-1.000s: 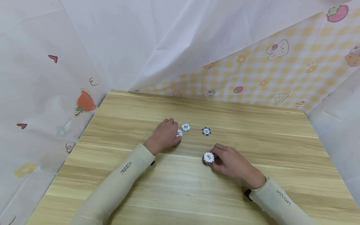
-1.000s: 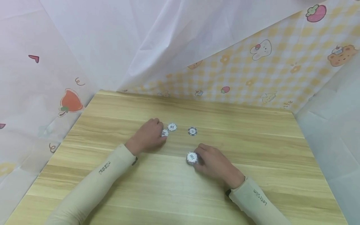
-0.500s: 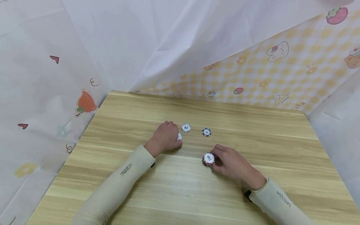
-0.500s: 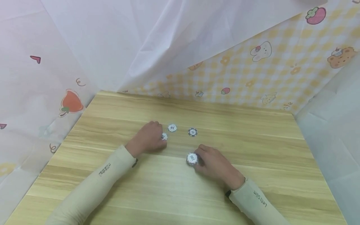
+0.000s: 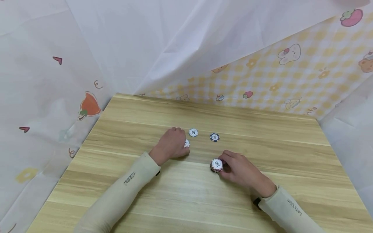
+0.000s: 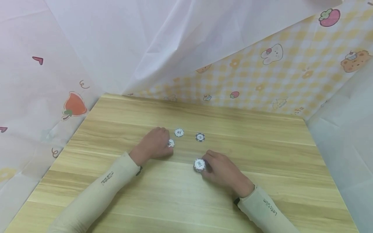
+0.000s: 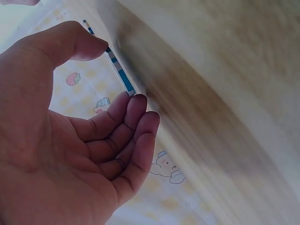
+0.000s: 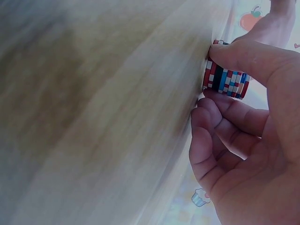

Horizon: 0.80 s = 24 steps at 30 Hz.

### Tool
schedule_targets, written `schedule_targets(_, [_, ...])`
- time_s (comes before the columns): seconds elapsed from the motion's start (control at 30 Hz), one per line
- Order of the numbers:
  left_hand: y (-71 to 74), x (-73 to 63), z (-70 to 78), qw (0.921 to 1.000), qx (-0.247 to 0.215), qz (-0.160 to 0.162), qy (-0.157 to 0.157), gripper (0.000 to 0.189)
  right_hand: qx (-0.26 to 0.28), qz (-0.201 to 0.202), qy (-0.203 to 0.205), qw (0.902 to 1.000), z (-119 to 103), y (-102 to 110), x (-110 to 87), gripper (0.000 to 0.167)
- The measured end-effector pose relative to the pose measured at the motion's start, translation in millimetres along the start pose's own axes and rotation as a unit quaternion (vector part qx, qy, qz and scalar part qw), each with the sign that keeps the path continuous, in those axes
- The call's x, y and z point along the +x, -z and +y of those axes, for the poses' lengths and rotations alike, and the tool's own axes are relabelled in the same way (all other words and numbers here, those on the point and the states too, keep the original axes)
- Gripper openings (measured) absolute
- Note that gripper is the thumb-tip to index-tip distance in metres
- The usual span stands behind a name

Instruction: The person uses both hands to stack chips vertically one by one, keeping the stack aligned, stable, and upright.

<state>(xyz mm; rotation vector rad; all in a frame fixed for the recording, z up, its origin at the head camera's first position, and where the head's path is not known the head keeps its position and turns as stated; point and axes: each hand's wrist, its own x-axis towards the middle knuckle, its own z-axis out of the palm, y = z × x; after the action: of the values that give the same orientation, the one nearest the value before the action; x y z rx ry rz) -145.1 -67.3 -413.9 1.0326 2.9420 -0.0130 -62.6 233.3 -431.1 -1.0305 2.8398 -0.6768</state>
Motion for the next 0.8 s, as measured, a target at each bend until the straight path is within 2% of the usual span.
schedule_targets(0.5, [4.5, -4.8, 9.1, 0.9995, -0.019, 0.008, -0.024, 0.032, 0.007, 0.007, 0.005, 0.9999, 0, -1, -0.5, 0.027])
schedule_targets(0.8, [5.9, -8.5, 17.4, 0.9961, -0.08, 0.008, -0.038, 0.031, 0.002, 0.011, 0.009, 0.9999, 1, -2, 0.0, 0.027])
